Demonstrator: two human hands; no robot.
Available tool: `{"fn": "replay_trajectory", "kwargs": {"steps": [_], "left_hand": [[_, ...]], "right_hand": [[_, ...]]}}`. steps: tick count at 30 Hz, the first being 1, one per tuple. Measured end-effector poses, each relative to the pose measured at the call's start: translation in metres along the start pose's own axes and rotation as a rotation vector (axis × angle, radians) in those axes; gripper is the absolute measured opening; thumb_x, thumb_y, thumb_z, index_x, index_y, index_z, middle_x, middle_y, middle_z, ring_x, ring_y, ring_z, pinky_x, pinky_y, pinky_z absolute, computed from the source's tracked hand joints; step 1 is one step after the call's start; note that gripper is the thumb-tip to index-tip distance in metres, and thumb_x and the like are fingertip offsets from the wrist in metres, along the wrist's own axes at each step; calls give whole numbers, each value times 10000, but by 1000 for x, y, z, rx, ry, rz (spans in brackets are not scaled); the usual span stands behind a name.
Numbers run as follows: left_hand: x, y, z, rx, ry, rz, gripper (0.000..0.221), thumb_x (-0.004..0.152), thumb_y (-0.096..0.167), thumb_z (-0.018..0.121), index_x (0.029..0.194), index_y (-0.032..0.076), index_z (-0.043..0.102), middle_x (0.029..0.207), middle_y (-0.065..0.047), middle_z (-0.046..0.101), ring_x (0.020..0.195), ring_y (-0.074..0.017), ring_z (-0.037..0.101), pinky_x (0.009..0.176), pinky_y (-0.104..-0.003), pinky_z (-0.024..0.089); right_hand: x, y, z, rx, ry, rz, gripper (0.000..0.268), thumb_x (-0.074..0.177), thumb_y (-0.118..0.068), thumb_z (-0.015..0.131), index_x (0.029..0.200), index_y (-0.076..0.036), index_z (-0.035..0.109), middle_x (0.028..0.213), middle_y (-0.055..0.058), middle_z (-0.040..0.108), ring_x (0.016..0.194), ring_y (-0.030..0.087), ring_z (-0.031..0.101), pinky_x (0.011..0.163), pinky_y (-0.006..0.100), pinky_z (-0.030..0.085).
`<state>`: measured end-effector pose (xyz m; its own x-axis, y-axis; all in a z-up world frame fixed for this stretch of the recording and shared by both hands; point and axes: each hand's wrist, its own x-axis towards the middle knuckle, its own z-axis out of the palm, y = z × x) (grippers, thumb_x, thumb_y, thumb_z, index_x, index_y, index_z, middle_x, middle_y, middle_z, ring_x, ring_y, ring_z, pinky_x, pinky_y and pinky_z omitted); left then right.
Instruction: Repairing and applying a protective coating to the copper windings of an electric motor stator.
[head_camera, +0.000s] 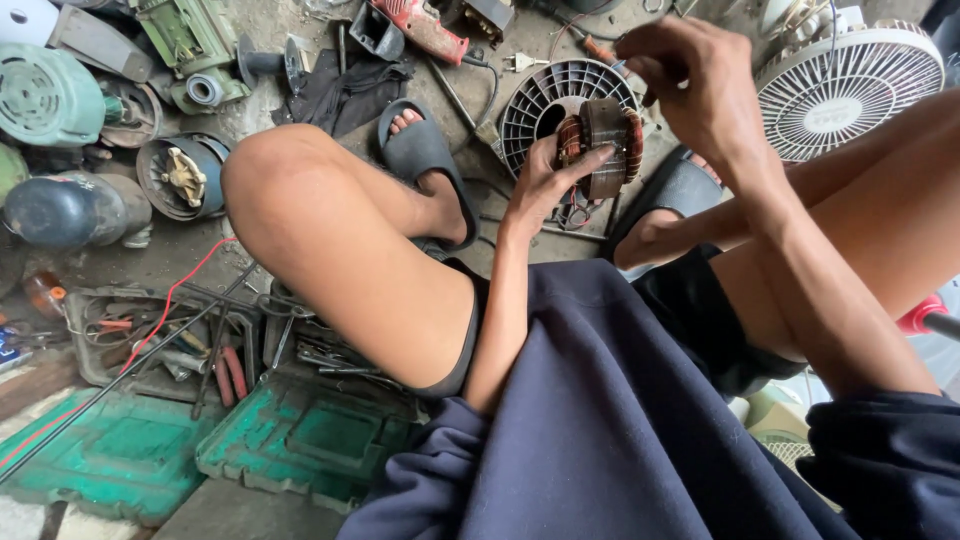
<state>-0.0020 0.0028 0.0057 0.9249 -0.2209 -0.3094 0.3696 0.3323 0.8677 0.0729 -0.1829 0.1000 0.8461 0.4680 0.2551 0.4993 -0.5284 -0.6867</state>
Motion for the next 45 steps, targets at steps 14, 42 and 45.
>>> {"fn": "replay_trajectory", "kwargs": {"steps": [14,42,45], "left_hand": [[-5,8,1,34,-91,20,444,732,147,886,1113,11,703,995,-73,772,843,-149,723,796,-254,576],[-7,26,13,205,25,-9,458,722,187,855,1125,26,709,994,-74,792,905,-191,768,825,-268,573],[-3,26,7,121,-28,89,406,771,193,855,1102,22,694,972,-69,773,849,-160,740,791,-251,564]], "right_hand": [[-5,5,8,127,-184,300,236,944,18,823,1155,51,723,980,162,711,748,217,632,658,324,533],[-20,18,34,79,-91,305,330,970,-126,872,829,52,633,782,112,587,600,189,504,546,308,430],[-5,30,40,65,-73,235,243,975,15,861,878,98,654,855,144,594,641,203,534,591,314,486]]}}
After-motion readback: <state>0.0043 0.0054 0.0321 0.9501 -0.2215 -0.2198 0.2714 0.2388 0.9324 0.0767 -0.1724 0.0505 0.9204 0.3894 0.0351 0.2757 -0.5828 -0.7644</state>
